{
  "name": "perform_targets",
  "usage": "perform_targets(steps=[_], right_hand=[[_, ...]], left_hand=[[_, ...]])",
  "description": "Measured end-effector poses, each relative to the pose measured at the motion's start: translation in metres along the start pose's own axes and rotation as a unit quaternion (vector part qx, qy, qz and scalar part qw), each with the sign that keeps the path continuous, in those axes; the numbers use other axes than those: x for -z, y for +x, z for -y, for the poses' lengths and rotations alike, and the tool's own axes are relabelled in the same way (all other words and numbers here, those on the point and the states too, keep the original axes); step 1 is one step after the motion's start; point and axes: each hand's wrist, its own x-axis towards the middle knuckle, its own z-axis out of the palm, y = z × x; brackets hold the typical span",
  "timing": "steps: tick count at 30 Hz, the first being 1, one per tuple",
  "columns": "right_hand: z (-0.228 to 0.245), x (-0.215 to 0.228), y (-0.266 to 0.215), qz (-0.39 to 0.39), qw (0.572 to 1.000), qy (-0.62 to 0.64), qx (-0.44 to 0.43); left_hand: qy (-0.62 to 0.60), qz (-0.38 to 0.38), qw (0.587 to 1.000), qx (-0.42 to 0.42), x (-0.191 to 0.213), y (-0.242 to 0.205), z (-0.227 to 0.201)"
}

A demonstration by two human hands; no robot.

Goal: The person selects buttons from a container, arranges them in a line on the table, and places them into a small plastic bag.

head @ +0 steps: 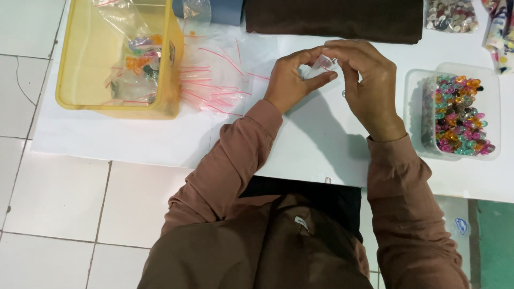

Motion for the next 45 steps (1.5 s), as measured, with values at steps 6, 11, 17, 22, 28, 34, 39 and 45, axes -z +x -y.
perform_targets(steps=[6,11,17,22,28,34,39,45], right_hand=[[0.008,0.009,-0.008,-0.017,1.0,0.0,-0.019],[-0.022,0.003,-0.058,0.025,0.996,-0.038,-0.08],[-0.036,0.0,-0.094,0.076,0.99,-0.101,-0.07],[-0.039,0.0,-0.085,0.075,0.99,-0.078,-0.085],[-0.01,0.013,-0.039,0.021,0.996,-0.052,-0.073],[-0.002,0.016,-0.001,-0.049,0.998,-0.014,-0.029],[-0.024,-0.002,-0.001,-0.038,0.989,0.085,-0.119],[-0.046,-0.025,-0.021,-0.049,0.931,0.266,-0.243]], left_hand=[[-0.026,0.007,1.0,0.011,0.003,-0.002,-0.004],[-0.036,-0.002,0.999,0.031,0.005,-0.003,-0.008],[-0.041,-0.002,0.998,0.041,0.004,-0.004,-0.007],[-0.028,0.005,0.999,0.038,0.005,-0.006,-0.01],[0.023,0.016,1.0,0.012,0.002,-0.003,0.001],[0.022,0.029,0.999,0.024,0.002,-0.002,-0.002],[-0.185,0.06,0.98,0.046,0.001,-0.003,-0.002],[-0.17,0.107,0.974,0.108,0.004,-0.003,-0.001]])
